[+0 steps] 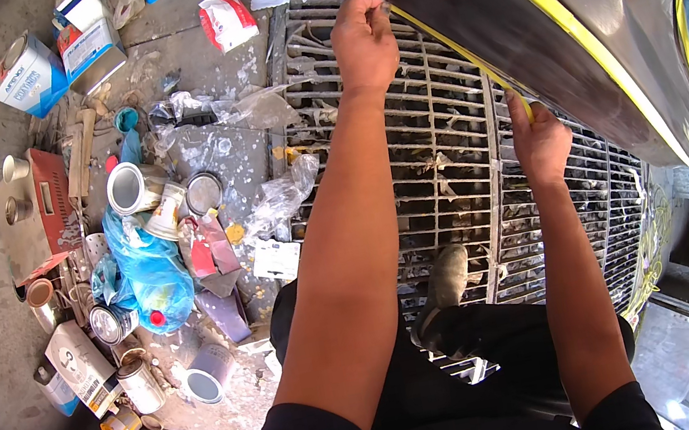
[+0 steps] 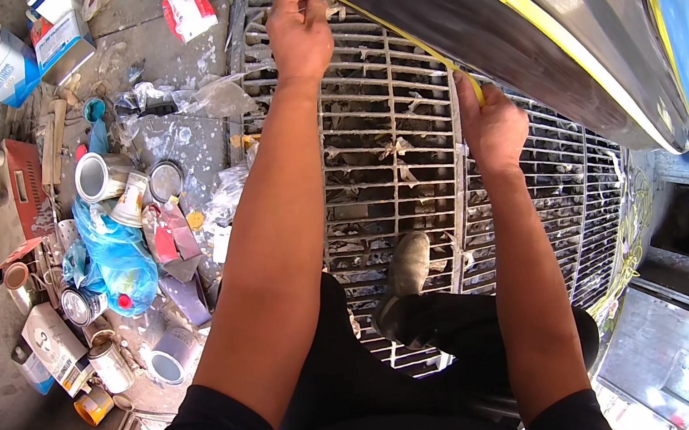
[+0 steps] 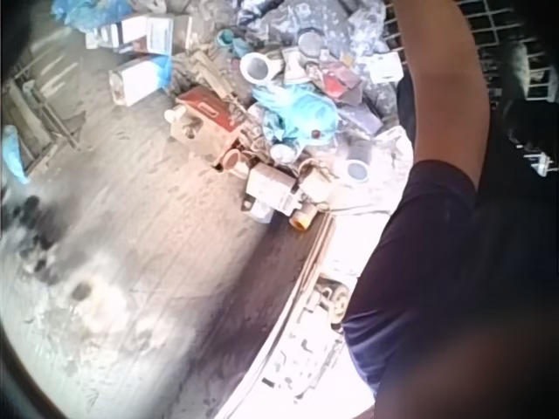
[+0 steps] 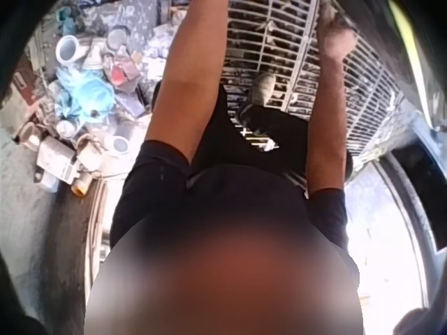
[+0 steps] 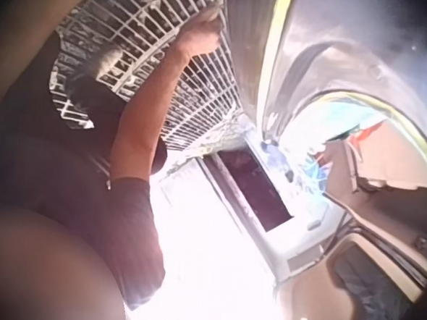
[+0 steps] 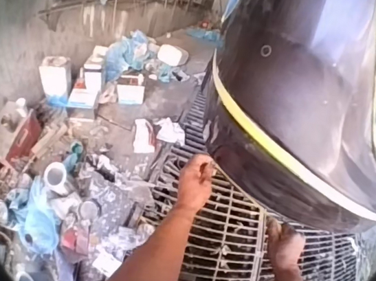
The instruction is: The person applies yellow masking tape along the edges of a car door and body panel. They smooth the tape by hand to ensure it adheres evenly along the contours of the vehicle.
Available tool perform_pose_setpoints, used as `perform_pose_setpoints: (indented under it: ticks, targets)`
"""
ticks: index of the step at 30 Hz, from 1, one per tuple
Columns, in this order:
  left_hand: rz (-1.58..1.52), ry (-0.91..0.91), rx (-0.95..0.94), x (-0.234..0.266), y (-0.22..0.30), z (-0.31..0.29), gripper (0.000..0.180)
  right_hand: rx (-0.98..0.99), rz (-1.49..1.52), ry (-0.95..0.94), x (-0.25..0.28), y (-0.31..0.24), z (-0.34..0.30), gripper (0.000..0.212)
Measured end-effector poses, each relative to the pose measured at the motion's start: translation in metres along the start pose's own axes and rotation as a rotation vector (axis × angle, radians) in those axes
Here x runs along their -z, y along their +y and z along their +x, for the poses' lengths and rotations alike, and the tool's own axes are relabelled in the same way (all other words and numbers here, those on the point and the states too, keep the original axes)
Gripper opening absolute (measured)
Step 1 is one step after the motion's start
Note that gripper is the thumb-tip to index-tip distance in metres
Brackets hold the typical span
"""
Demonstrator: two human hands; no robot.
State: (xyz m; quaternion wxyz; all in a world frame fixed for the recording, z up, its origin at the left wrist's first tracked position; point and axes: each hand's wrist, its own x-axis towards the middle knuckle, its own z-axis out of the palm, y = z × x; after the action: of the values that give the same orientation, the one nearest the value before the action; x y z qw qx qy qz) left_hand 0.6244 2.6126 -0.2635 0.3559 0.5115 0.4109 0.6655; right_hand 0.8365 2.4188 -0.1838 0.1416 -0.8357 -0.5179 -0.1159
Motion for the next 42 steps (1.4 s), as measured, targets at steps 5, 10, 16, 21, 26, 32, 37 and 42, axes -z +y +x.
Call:
perform_pose_setpoints:
  ticks: [5, 10, 16, 21, 26, 32, 37, 42]
  targets:
    - [-0.006, 0.03, 0.004, -0.003, 0.0, -0.002, 0.009, 0.004, -0.004, 0.006, -0.002, 0.001, 0.002, 0.068]
    - [0.023, 0.072, -0.058, -0.007, -0.005, -0.004, 0.009, -0.049, -0.017, 0.025, -0.003, 0.0, 0.005, 0.075]
    - [-0.023, 0.149, -0.019, -0.015, -0.005, -0.009, 0.007, -0.063, -0.026, 0.005, -0.003, -0.001, 0.007, 0.076]
    - [0.022, 0.181, 0.036, -0.014, -0.002, -0.009, 0.011, -0.096, -0.015, -0.008, -0.006, -0.001, 0.01, 0.076]
    - [0.139, 0.044, -0.04, -0.012, 0.003, -0.019, 0.036, -0.152, -0.004, -0.055, -0.007, 0.0, 0.012, 0.077]
    - [0.38, -0.078, -0.259, -0.023, 0.023, -0.055, 0.089, -0.147, -0.022, -0.076, -0.003, -0.003, 0.013, 0.078]
    - [0.481, -0.171, -0.22, -0.039, 0.035, -0.072, 0.142, -0.146, -0.004, -0.057, -0.005, -0.004, 0.014, 0.075]
    - [0.49, -0.124, -0.256, -0.051, 0.032, -0.078, 0.148, -0.148, -0.03, -0.085, -0.007, -0.002, 0.014, 0.076]
